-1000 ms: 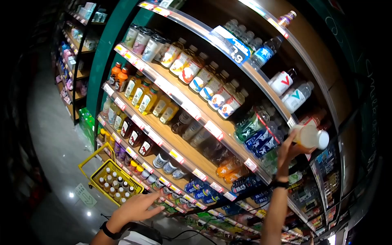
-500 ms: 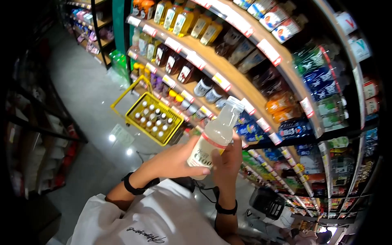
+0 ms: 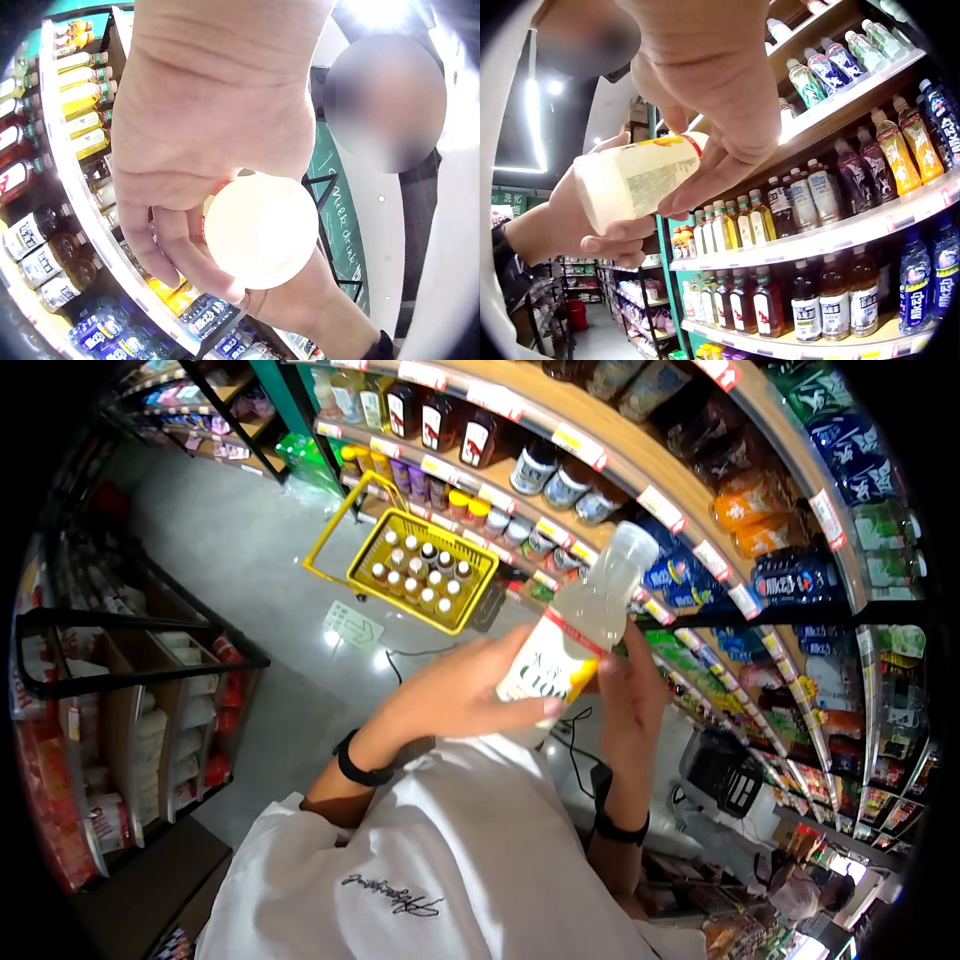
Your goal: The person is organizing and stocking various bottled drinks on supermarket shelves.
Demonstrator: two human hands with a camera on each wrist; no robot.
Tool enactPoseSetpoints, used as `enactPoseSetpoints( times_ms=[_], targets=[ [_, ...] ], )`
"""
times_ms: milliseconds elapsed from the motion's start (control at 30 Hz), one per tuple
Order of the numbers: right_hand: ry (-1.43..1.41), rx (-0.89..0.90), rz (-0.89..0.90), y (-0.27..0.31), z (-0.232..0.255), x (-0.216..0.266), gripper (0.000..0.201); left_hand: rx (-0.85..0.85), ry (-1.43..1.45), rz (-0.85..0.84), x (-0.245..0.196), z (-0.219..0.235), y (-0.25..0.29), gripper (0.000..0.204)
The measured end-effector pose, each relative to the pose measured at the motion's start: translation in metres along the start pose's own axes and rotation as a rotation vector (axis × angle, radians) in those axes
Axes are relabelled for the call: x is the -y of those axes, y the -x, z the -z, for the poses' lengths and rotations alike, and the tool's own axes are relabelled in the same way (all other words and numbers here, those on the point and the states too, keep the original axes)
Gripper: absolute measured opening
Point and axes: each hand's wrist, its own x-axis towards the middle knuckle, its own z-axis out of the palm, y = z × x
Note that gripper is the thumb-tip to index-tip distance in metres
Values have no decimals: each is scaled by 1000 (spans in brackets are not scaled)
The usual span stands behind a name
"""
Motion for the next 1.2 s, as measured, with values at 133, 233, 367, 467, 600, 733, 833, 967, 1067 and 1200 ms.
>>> enactPoseSetpoints(
  times_ms=[133, 233, 367, 467, 600, 733, 833, 967, 1067, 1200],
  targets=[
    [114, -62, -10, -5, 20, -2, 41, 32, -58, 26, -7, 5, -3, 65],
    [188, -82, -21, -7, 26, 2, 36, 78, -81, 67, -14, 4, -6, 65],
    [327, -18, -21, -7, 37, 8, 35, 94, -77, 99, -14, 0, -10, 65],
    [296, -22, -34, -6, 41, 9, 37, 117, -83, 130, -12, 0, -10, 66],
    [185, 10, -8, -9, 50, 7, 40, 172, -139, 134, -13, 2, -11, 67],
    [230, 22, -33, -12, 56, 18, 30, 194, -121, 158, -18, 3, -12, 67],
    [308, 74, -73, -14, 63, 21, 28, 227, -127, 166, -18, 3, -12, 67],
    [300, 160, -44, -20, 76, 24, 33, 259, -117, 144, -18, 5, -12, 67],
    [261, 198, -38, -24, 82, 30, 34, 253, -80, 101, -15, 3, -10, 64],
    [171, 148, -124, -26, 81, 42, 27, 208, 44, 47, -13, 4, -6, 61]
  ],
)
